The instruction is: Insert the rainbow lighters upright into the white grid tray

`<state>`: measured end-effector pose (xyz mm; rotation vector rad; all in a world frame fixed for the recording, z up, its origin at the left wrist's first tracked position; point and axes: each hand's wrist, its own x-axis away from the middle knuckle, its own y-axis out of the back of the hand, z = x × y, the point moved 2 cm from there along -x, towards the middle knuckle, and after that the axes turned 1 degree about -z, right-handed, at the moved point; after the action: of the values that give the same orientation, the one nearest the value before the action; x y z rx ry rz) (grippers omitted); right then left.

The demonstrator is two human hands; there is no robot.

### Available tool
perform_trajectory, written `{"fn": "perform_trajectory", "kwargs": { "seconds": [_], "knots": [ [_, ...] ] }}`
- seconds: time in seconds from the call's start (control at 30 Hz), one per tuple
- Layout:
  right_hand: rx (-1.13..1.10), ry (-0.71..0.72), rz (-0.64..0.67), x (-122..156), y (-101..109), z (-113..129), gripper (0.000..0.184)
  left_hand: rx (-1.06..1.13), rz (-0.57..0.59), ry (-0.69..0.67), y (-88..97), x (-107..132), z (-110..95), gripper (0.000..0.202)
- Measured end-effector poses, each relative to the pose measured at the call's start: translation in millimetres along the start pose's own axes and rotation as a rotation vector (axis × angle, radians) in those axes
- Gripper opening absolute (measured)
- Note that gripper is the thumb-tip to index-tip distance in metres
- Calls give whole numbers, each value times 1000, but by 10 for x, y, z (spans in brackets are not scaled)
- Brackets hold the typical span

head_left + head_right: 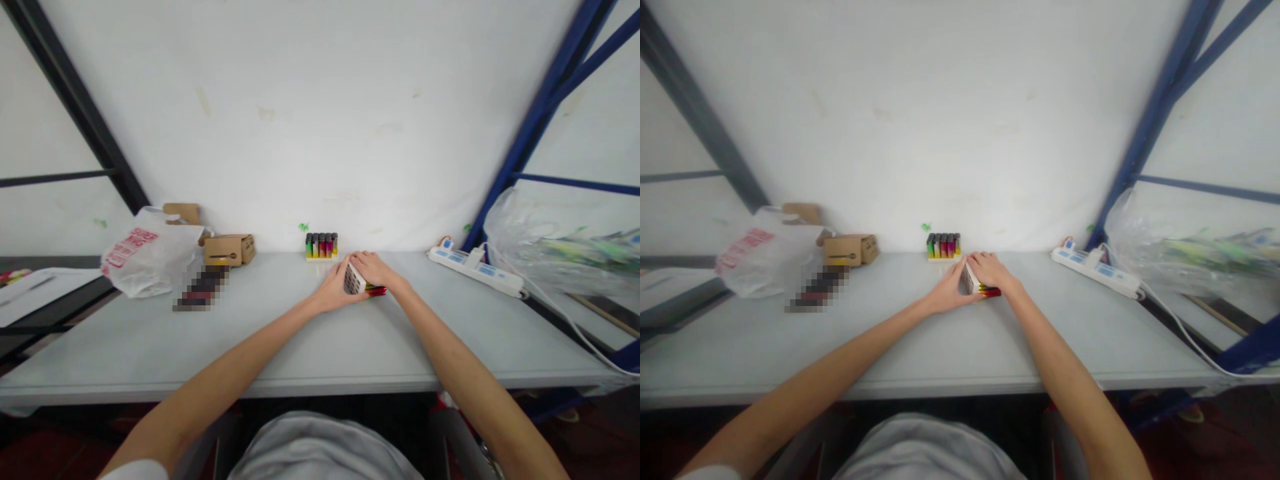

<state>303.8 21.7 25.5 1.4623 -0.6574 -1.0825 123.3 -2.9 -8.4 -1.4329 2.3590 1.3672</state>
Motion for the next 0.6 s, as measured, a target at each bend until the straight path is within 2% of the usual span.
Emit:
{"fn": "perform_trajectory", "kwargs": {
  "seconds": [0.2,0.33,0.43,0.6],
  "knots": [
    [92,3,65,-43,54,-27,34,-10,-2,32,17,9,-24,118],
    [71,-3,41,-31,60,-123,31,-10,15,34,39,35,-1,124],
    [-82,-81,-39,53,39,-280,31,-6,51,33,85,63,14,125],
    [-445,-261,-142,220,-26,-443,48,-13,88,40,158,102,26,126]
  ]
}}
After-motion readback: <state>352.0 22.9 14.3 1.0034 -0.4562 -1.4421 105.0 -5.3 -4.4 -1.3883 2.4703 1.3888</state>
